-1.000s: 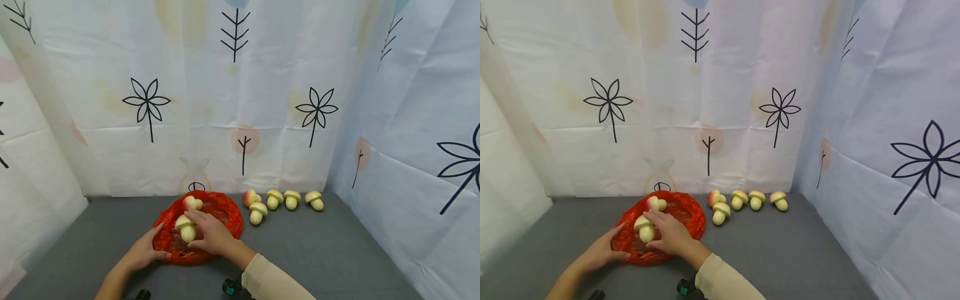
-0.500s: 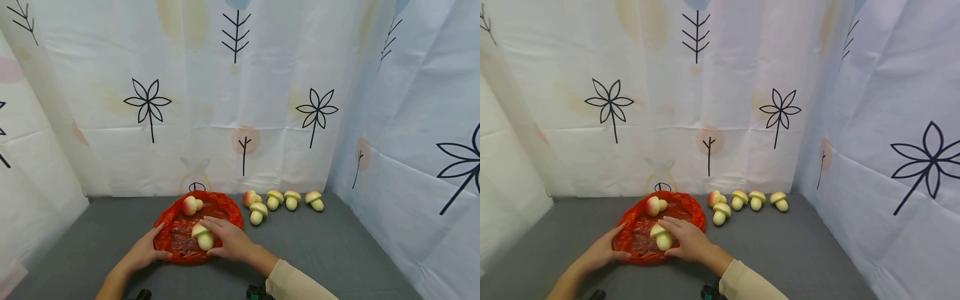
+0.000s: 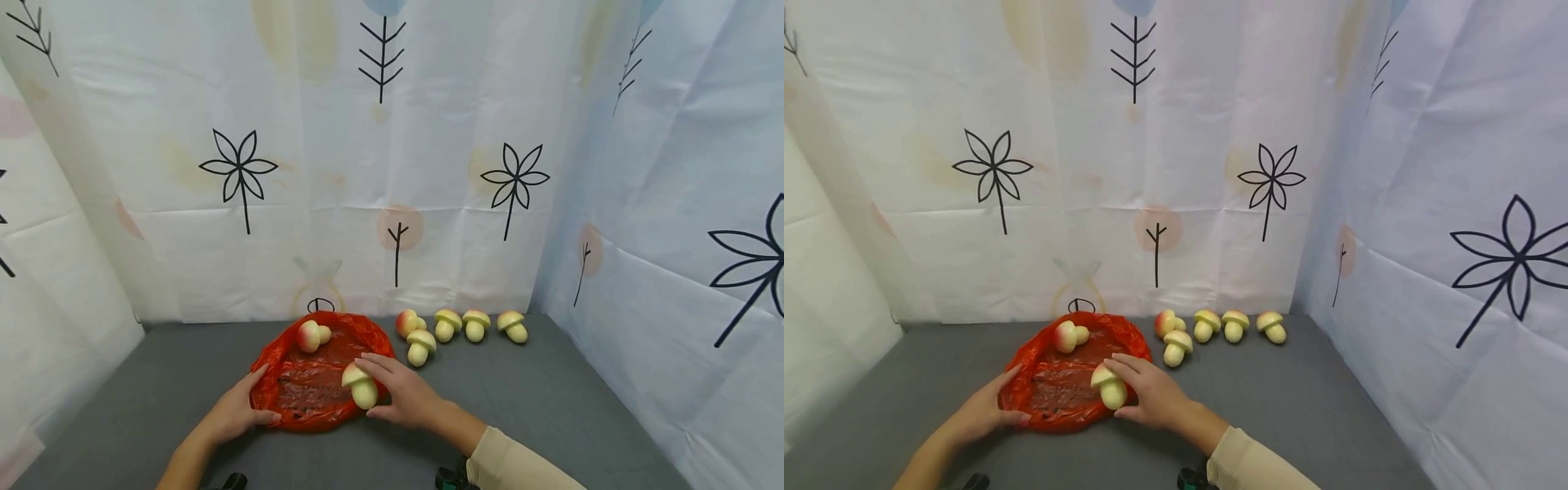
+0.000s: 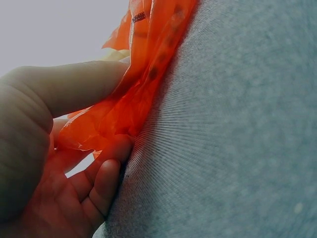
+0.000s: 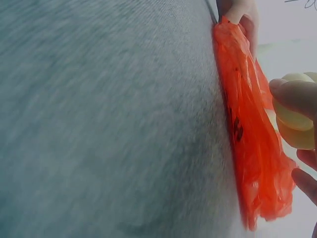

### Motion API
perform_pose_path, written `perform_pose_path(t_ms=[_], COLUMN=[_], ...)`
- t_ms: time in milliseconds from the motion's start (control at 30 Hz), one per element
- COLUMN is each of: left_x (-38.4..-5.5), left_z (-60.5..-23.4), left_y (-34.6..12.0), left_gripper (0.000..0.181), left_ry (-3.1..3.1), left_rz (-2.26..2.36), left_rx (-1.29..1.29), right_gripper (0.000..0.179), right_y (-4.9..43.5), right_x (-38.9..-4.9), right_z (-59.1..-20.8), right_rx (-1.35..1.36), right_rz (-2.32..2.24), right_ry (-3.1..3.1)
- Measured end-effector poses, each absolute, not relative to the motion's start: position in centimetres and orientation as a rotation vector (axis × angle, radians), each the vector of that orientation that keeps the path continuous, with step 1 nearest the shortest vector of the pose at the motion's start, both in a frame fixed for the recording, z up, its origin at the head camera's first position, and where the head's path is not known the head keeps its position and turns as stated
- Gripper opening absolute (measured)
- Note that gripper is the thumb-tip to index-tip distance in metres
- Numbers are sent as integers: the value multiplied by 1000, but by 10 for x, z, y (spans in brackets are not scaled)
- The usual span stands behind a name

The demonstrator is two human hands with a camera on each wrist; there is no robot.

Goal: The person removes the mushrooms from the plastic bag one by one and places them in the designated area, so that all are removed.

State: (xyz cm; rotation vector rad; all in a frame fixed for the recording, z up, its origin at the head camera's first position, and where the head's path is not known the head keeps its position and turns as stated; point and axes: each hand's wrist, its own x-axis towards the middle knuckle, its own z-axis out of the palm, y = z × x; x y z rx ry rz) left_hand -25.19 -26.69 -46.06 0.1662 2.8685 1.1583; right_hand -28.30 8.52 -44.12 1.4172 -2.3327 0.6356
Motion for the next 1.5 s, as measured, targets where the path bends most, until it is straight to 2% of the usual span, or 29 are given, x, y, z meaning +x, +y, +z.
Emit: perform_pose_path(t_ms=[600,1233,1500], left_x=[-251,-248,-249], left_z=[-460,-459,-460], left_y=[-265,-265,-266], left_gripper=[111,109,111], left_ry=[2875,2866,2858], left_rz=[1155,1173,1185], left_rx=[178,173,172], right_gripper=[93,90,95], right_y=[124,144,153], right_x=[-281,-299,-305], right_z=[-446,-453,-453], right_rx=[1286,1085,1030], right_rz=[562,541,538], right_ry=[-2168,-1983,-2010])
